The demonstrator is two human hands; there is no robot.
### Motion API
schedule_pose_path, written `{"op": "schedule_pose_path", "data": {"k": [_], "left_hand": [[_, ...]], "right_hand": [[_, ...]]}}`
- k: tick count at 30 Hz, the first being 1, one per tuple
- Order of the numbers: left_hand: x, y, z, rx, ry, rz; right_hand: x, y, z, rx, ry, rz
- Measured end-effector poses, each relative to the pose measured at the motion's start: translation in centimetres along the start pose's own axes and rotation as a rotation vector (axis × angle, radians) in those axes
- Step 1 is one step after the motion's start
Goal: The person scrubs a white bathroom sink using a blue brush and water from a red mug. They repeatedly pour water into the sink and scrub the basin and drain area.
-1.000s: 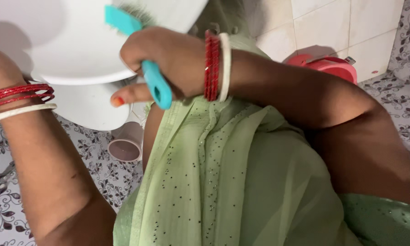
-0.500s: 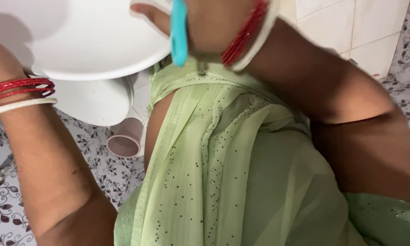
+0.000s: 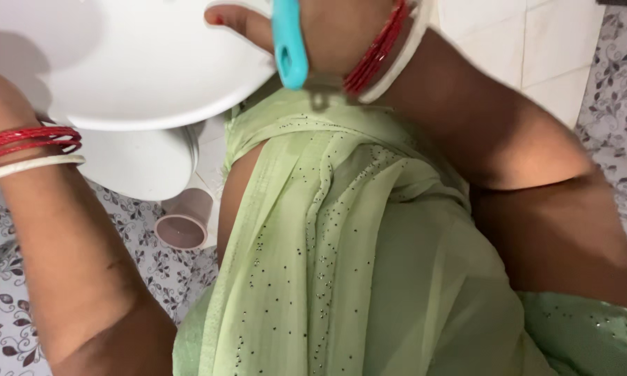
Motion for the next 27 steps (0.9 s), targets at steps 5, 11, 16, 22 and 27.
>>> {"op": "schedule_pose_path", "data": {"k": [5,11,16,22,27], "left_hand": [[-0.4,-0.1,1.8,0.125,-0.025,0.133],[0.9,-4.9,9.2,0.668,0.182,0.265],[2.3,-6.2,9.4,0.338,0.045,0.307],[3.3,-7.8,12.7,0.256,0.179,0.404],[3.7,-8.4,14.4,0.239,0.165,0.419]], "right_hand": [[3.0,0.6,-3.1,-0.067,0.519,-0.2],[-1.8,1.7,-1.4,0.055,0.199,-0.356],[-5.8,2.0,-2.8,-0.06,0.065,-0.11],[1.5,1.6,-3.1,-0.086,0.12,-0.258],[12.7,6.3,2.2,0.323,0.749,-0.301]]}}
Point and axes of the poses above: each hand's wrist, its own y-axis towards the middle knuckle, its own x-axis out of the palm, z = x × y, the point moved 9 cm from there along y, towards the middle knuckle, and after that the axes turned 1 degree about -z, right-handed, at the moved point
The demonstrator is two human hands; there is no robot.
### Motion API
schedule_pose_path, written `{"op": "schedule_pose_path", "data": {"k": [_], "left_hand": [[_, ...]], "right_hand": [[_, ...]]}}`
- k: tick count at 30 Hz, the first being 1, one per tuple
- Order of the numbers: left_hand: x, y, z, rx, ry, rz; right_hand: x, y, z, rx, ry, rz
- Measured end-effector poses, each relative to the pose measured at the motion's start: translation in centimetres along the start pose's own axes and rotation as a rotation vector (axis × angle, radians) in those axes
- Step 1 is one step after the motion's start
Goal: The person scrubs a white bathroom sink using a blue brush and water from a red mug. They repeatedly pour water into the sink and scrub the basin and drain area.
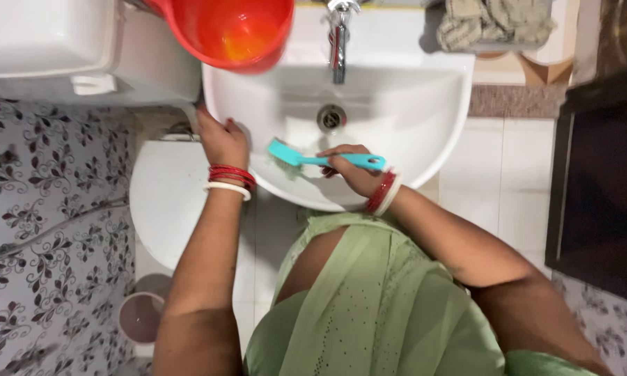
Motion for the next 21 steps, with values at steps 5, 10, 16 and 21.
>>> {"op": "schedule_pose_path", "data": {"k": [5,10,16,21], "left_hand": [[0.0,-0.2,1.0,-0.048,-0.001,-0.002],[0.0,-0.3,1.3,0.021,-0.074,0.037],[0.9,0.1,1.1,0.058,-0.216,0.0],[0.2,0.0,1.8,0.108,-0.18,0.069]], "right_hand": [[0.2,8.0,4.7,0.159,0.466,0.164],[-4.0,0.8,3.8,0.163,0.034,0.06],[-6.9,-5.6,4.3,0.203,0.142,0.155],[-0.2,4.5,4.8,0.205,0.308,0.134]]}}
Point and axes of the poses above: each hand's wrist, its own y-axis towards the middle knuckle, its own x-axis out of the palm, z = x × y, the point moved 9 cm from there along y, towards the middle knuckle, and after that the axes turned 1 degree about -z, right-handed, at the moved point
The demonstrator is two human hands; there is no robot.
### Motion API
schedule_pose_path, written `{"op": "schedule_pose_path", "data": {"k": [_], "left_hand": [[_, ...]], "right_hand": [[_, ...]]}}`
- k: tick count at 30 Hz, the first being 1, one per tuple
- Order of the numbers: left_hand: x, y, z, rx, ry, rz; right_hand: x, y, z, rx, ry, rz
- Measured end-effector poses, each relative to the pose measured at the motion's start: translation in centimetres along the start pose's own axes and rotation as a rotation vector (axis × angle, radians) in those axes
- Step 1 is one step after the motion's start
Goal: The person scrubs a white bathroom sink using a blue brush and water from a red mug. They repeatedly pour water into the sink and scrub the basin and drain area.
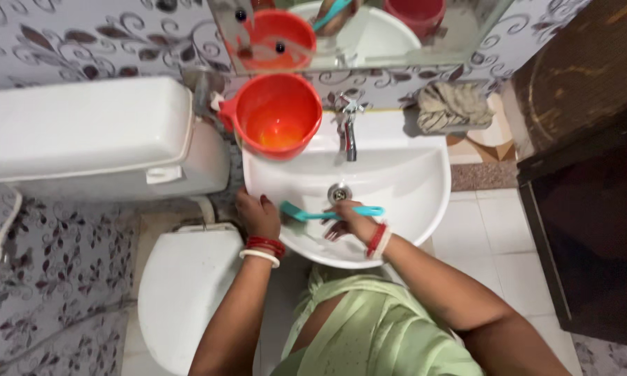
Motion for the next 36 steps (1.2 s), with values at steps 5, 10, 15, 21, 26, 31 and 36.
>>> {"op": "schedule_pose_path", "data": {"k": [5,10,15,21,26,31,36], "left_hand": [[0.1,-0.2,-0.3,-0.055,0.018,-0.023],[0.3,-0.2,-0.7,-0.07,-0.049,-0.034],[0.8,-0.5,-1.7,0.022,-0.085,-0.047],[2.8,-0.1,-7.2,-0.132,-0.256,-0.042],[3.0,-5.3,-14.6,-0.455,-0.608,-0.032],[1.6,-19.6,-9.3,-0.052,-0.039,-0.513],[8.5,-30.3,-7.0,-0.34,-0.032,-0.938]], "right_hand": [[2.1,5.0,-0.8,-0.147,0.312,0.01],[-2.5,-2.1,0.5,-0.094,-0.028,0.069],[-8.3,-12.5,-3.7,-0.042,-0.458,0.192],[-6.9,-12.8,-7.4,-0.306,-0.88,0.352],[-4.6,-10.8,-6.7,-0.651,-1.029,0.33],[-4.7,-11.6,-6.6,-0.691,-1.009,0.356],[-2.7,-12.9,-8.0,-0.719,-0.947,0.302]]}}
Point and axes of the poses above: each hand's wrist, its own y-axis towards the middle knuckle, its own x-axis out of the palm, z = x × y, the point moved 9 cm from there along y, towards the middle knuckle, and after that the axes turned 1 degree about -z, right-handed, at the moved point
